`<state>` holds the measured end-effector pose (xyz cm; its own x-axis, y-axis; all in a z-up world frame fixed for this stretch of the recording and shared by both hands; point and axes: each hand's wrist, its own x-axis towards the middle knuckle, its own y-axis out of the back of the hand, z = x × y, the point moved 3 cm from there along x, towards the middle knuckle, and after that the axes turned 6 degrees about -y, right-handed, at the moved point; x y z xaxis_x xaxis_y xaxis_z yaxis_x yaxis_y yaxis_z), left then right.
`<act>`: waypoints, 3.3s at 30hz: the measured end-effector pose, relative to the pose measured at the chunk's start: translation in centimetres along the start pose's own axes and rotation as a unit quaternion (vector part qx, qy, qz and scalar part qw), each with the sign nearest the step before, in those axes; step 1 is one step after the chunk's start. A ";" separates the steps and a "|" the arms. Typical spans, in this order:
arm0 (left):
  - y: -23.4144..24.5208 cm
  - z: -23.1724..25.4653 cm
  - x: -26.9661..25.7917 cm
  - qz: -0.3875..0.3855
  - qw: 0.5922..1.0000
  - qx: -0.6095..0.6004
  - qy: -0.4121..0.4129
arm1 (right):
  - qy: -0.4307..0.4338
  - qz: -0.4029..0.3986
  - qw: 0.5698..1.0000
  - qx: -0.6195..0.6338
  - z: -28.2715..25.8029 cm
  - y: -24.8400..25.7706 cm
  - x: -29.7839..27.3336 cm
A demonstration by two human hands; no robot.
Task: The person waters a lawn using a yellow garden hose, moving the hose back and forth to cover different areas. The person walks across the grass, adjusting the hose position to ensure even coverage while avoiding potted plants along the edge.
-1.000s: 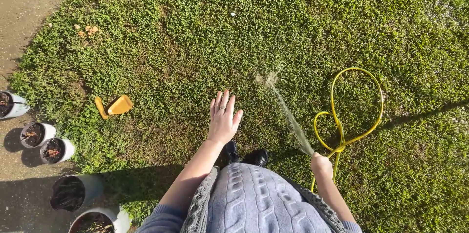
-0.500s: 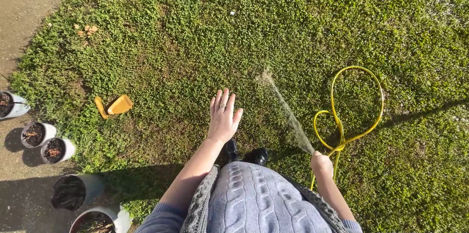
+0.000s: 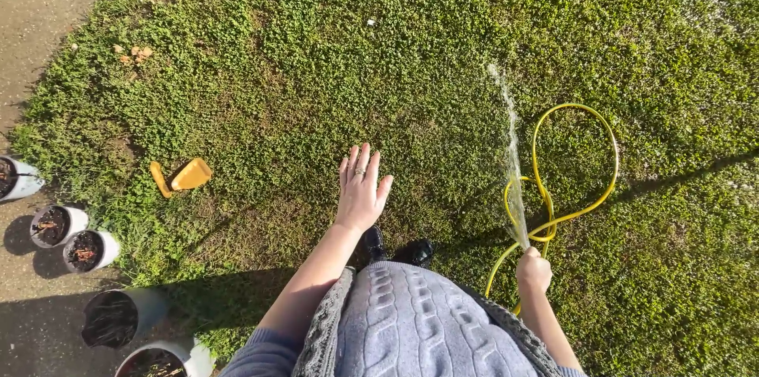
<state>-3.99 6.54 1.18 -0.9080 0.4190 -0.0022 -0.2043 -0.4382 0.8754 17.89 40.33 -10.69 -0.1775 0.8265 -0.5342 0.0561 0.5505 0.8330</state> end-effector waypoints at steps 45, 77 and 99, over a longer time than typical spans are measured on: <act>-2.2 6.2 4.2 0.006 0.997 -0.006 -0.080 | -0.008 0.086 0.921 0.381 1.4 4.7 9.3; -0.8 4.8 9.2 0.036 0.985 0.006 -0.167 | 0.011 0.115 0.950 0.289 -2.7 4.8 9.0; -1.2 6.3 9.9 -0.063 0.977 -0.019 -0.201 | -0.059 0.132 0.989 -0.019 7.8 -0.5 3.2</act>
<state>-10.43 16.25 3.12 -0.6598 0.7463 0.0876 -0.3263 -0.3896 0.8613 24.94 43.60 -13.92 -0.0445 0.9504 -0.3078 0.0485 0.3098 0.9496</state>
